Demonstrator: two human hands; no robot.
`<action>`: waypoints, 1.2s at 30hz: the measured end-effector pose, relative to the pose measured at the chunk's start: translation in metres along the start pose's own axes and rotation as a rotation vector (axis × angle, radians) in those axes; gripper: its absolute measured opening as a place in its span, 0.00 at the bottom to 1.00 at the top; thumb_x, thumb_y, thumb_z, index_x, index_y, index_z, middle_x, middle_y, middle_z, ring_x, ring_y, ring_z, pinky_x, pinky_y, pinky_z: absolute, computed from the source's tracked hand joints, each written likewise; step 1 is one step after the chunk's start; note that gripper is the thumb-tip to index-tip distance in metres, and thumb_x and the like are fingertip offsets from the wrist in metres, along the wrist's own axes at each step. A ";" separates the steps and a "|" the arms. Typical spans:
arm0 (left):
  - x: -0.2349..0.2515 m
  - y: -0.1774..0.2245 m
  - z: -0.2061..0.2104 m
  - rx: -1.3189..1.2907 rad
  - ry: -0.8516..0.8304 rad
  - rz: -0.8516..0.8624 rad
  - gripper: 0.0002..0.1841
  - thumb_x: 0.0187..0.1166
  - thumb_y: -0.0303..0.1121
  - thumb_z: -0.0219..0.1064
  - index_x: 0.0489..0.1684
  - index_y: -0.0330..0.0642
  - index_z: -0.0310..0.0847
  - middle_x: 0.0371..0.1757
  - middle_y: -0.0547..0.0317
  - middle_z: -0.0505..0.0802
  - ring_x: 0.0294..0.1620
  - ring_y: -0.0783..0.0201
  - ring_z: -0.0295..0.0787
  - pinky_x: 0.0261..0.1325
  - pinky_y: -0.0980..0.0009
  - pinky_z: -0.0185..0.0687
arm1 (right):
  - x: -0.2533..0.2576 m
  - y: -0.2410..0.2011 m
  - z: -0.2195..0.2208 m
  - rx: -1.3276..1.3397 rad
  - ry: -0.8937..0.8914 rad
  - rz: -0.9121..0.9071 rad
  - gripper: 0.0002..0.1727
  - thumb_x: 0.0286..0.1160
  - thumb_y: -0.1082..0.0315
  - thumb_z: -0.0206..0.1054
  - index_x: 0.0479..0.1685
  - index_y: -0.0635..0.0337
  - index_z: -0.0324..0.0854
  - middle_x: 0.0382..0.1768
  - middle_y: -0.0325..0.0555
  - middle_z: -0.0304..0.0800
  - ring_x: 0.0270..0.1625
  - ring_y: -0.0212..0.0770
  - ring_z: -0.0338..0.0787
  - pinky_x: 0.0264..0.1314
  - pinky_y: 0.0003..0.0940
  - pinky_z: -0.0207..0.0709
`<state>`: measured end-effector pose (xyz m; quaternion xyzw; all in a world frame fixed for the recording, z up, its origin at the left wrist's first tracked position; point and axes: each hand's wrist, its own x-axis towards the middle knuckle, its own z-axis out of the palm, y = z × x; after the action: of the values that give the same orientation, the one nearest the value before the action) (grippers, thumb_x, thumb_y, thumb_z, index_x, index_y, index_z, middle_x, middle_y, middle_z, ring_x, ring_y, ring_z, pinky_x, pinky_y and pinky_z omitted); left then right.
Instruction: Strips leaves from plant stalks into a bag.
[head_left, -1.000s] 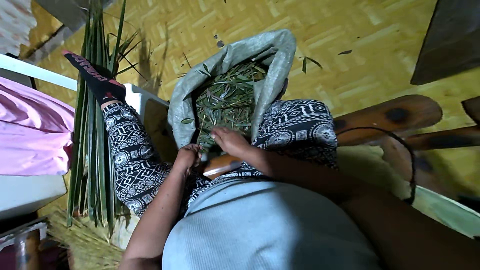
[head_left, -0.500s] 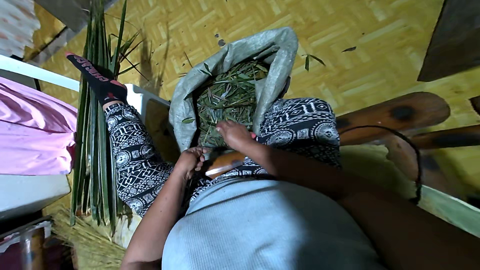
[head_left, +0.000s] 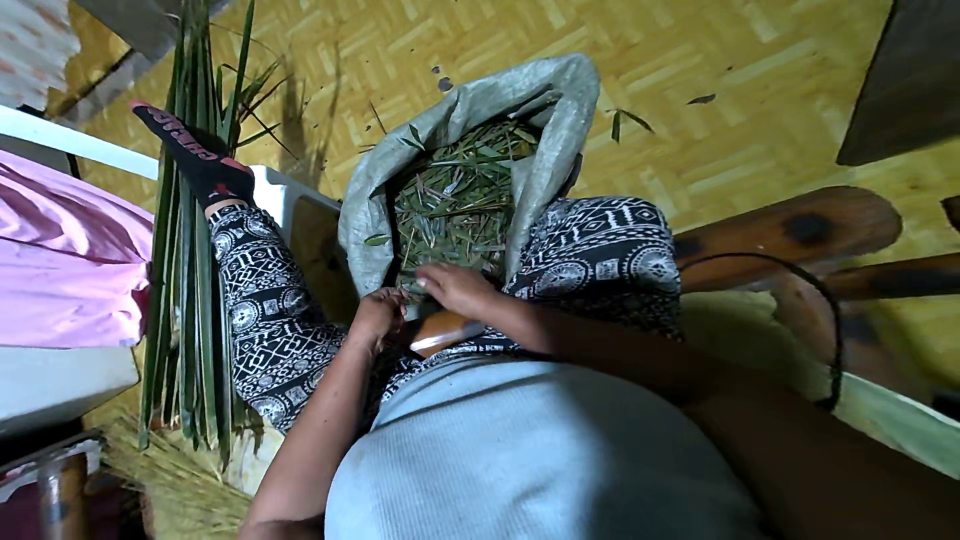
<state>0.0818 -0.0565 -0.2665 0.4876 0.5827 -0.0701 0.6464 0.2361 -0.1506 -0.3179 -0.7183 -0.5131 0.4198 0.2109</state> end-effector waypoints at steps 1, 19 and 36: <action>0.001 -0.001 0.002 0.025 0.009 0.012 0.13 0.95 0.31 0.50 0.58 0.33 0.79 0.25 0.63 0.79 0.16 0.74 0.67 0.21 0.80 0.65 | -0.002 -0.002 0.003 -0.038 -0.022 -0.042 0.22 0.95 0.56 0.52 0.75 0.57 0.79 0.70 0.57 0.86 0.70 0.60 0.87 0.72 0.65 0.76; -0.024 -0.007 -0.004 0.298 -0.014 0.088 0.14 0.95 0.30 0.51 0.57 0.33 0.83 0.27 0.61 0.83 0.25 0.73 0.74 0.31 0.76 0.72 | 0.018 0.026 -0.008 -0.184 0.179 0.271 0.26 0.96 0.52 0.48 0.77 0.60 0.78 0.72 0.67 0.82 0.74 0.70 0.81 0.73 0.72 0.69; -0.236 -0.109 -0.243 1.018 0.875 0.031 0.11 0.83 0.21 0.61 0.51 0.34 0.92 0.60 0.30 0.91 0.72 0.27 0.80 0.79 0.24 0.58 | 0.029 0.061 -0.018 0.277 0.195 0.421 0.29 0.97 0.52 0.47 0.77 0.68 0.75 0.68 0.74 0.82 0.70 0.71 0.83 0.73 0.71 0.69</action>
<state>-0.2300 -0.0522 -0.0950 0.7234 0.6782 -0.1228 0.0410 0.2889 -0.1457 -0.3634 -0.8105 -0.2675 0.4494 0.2637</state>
